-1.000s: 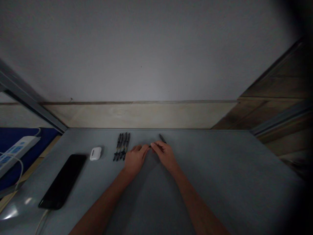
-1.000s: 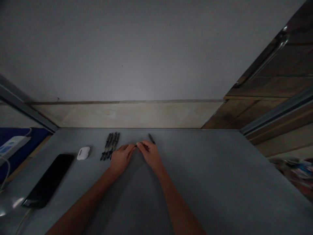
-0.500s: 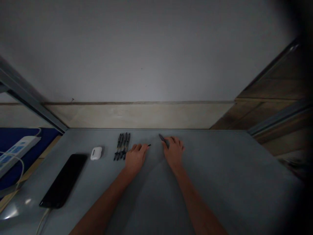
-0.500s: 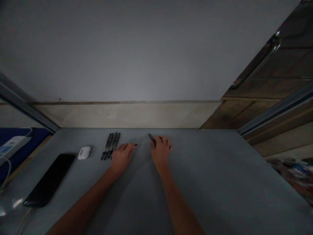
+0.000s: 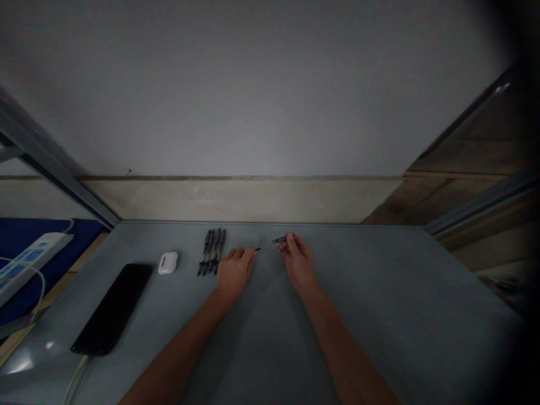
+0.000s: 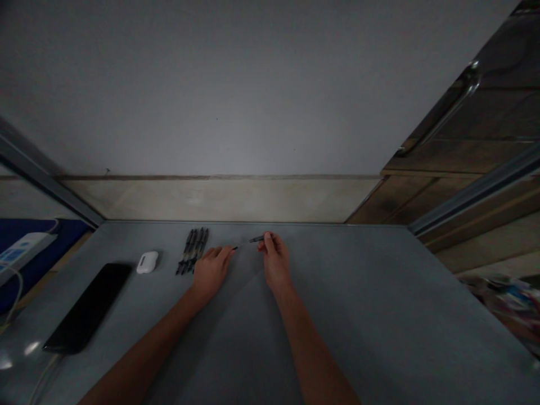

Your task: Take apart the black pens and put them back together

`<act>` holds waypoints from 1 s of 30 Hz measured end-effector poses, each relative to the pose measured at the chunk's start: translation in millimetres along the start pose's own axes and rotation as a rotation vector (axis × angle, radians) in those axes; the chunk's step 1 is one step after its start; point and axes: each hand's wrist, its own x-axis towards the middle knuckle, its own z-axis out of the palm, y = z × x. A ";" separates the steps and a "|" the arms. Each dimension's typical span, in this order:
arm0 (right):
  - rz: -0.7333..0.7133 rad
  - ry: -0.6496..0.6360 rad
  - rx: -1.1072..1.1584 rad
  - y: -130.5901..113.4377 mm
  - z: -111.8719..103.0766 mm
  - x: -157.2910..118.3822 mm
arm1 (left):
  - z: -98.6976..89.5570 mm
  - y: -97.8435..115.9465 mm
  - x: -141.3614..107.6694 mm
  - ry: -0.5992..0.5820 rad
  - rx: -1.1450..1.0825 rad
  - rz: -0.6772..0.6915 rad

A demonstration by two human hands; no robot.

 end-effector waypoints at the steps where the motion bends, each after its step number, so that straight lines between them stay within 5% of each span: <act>1: -0.001 -0.007 0.001 -0.7 0.5 -0.3 | -0.1 0.1 0.1 -0.004 0.005 0.004; 14: -0.043 -0.074 -0.155 -10.2 3.3 -5.7 | -3.9 1.9 -0.5 -0.029 0.062 0.001; 26: 0.049 -0.379 -0.355 -20.2 15.8 -16.8 | 0.6 0.9 0.7 -0.021 0.068 0.058; 30: 0.032 -0.387 -0.435 -18.9 17.4 -19.6 | -2.6 -0.1 0.9 -0.053 0.083 0.092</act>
